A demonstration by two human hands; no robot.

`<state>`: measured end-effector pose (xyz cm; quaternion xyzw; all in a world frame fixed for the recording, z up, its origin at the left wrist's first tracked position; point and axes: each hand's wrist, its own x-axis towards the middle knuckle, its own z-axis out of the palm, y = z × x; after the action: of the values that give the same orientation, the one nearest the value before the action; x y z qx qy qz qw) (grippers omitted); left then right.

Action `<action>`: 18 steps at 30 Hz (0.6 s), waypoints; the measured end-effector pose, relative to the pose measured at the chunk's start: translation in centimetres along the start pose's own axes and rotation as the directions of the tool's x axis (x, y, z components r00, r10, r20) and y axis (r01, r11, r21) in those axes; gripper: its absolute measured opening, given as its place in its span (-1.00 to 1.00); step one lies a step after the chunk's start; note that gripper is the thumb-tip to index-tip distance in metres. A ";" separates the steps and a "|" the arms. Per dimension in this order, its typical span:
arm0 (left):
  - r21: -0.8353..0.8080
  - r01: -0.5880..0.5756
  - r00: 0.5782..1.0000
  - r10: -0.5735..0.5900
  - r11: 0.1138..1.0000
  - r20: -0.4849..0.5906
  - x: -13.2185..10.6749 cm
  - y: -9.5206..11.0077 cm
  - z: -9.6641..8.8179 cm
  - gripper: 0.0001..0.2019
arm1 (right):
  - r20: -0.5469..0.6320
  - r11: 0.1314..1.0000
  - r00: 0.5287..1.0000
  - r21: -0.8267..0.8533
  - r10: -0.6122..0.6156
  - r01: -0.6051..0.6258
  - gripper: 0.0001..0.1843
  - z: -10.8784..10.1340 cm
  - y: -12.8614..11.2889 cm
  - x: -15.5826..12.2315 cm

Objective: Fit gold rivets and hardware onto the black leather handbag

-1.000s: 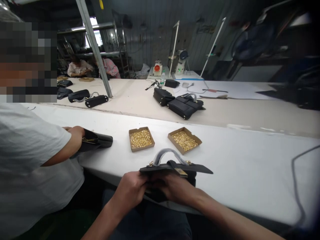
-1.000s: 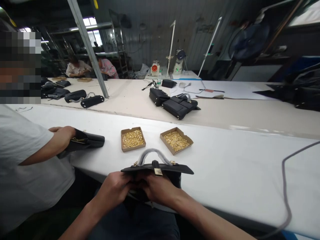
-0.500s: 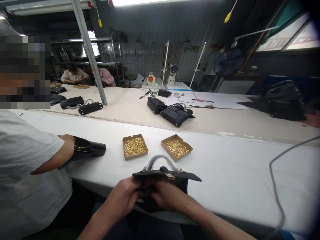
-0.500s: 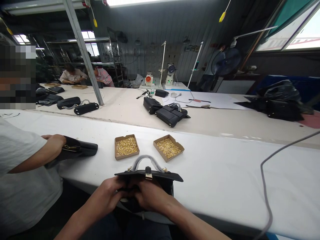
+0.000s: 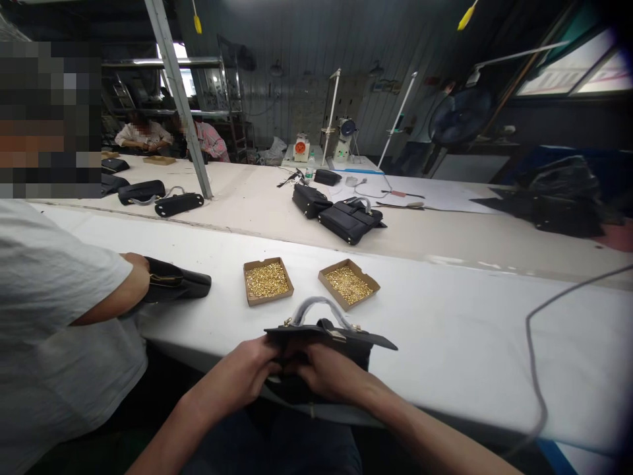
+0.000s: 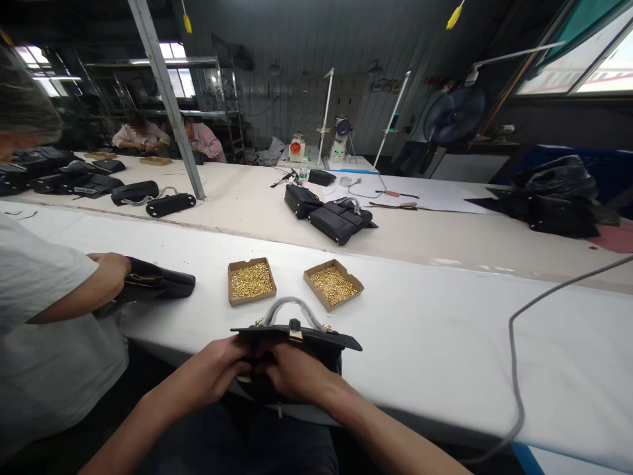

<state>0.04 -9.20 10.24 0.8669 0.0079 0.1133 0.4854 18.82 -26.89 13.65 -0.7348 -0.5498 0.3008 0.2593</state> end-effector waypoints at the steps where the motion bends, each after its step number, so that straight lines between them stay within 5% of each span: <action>1: 0.014 -0.004 1.000 0.004 1.000 -0.003 -0.1 -0.1 0.1 -0.73 | -0.004 1.000 1.000 -0.006 -0.002 0.002 -0.68 0.1 0.1 0.0; 6: 0.075 -0.011 1.000 0.010 0.997 0.012 -0.5 0.0 0.3 -0.64 | -0.006 1.000 1.000 -0.016 0.017 -0.017 -0.65 0.6 0.6 -0.1; 12: 0.336 0.007 1.000 0.000 0.942 -0.023 -0.5 -0.8 1.7 -0.60 | -0.002 0.999 0.999 0.001 0.033 -0.033 -0.74 0.4 0.0 -0.1; 18: 0.362 -0.108 0.977 0.166 0.926 -0.133 -0.8 -2.2 2.7 -0.63 | 0.010 0.999 0.999 -0.034 0.036 -0.035 -0.73 0.6 0.4 0.2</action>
<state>0.07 -10.42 6.83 0.9261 0.0065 0.2135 0.3109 18.70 -26.80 12.89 -0.7471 -0.5430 0.3001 0.2386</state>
